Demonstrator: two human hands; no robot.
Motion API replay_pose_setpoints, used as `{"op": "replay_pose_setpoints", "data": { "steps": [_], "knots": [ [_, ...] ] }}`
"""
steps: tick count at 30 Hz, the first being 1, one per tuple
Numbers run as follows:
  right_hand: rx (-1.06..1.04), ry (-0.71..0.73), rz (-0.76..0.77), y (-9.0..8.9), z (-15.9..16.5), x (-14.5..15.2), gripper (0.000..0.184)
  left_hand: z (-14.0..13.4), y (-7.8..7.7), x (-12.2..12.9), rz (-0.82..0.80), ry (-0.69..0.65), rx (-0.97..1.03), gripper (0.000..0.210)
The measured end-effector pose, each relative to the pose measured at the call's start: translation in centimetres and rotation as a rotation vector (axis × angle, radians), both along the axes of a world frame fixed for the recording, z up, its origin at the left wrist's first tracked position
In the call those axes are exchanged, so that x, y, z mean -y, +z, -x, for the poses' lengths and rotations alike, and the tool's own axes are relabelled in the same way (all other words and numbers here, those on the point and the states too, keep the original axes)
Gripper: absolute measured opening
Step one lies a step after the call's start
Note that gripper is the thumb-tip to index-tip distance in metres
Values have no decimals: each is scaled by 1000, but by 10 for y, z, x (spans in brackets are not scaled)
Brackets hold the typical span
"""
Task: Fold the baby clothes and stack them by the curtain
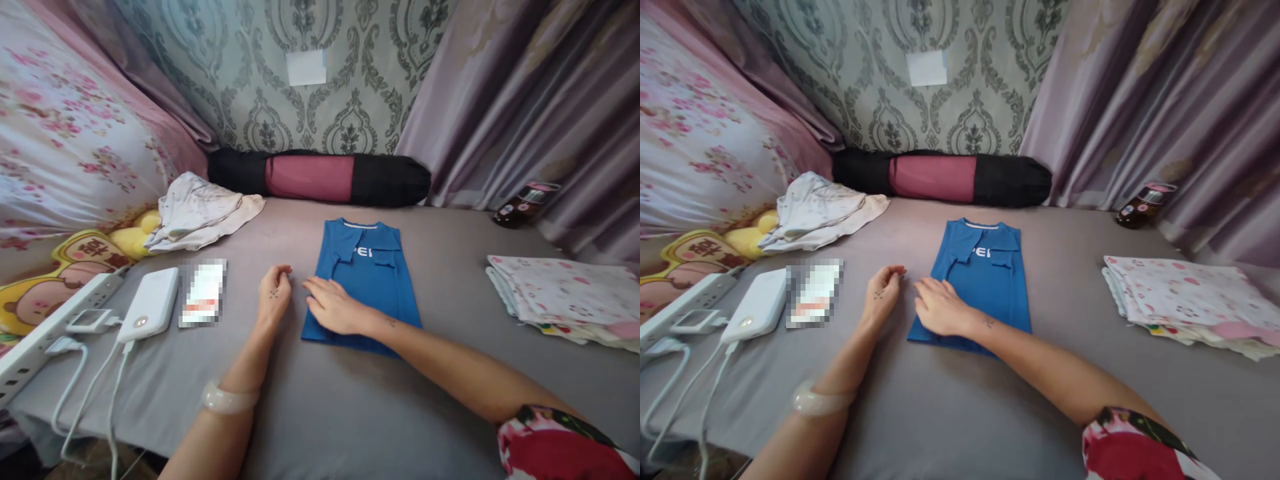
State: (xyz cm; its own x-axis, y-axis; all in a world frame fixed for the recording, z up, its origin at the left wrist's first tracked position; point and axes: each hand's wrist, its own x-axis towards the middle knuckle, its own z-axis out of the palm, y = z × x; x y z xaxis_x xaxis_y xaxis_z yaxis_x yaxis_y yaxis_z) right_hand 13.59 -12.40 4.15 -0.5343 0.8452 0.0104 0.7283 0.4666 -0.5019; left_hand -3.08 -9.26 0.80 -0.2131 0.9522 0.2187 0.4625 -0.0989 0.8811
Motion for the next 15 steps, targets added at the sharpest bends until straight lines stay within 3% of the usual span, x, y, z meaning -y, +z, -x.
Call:
{"op": "replay_pose_setpoints", "data": {
  "steps": [3, 9, 15],
  "knots": [
    [-57, -161, -123, 4, -28, -48, 39, -5, 6, 4, 3, -30, -28, 26],
    [31, -840, -85, -6, -86, -140, 35, -20, 13, 15, -57, -289, -236, 23],
    [42, -997, -6, -17, -92, -173, 39, -20, 5, 13, -140, -399, -347, 21]
  ]
}}
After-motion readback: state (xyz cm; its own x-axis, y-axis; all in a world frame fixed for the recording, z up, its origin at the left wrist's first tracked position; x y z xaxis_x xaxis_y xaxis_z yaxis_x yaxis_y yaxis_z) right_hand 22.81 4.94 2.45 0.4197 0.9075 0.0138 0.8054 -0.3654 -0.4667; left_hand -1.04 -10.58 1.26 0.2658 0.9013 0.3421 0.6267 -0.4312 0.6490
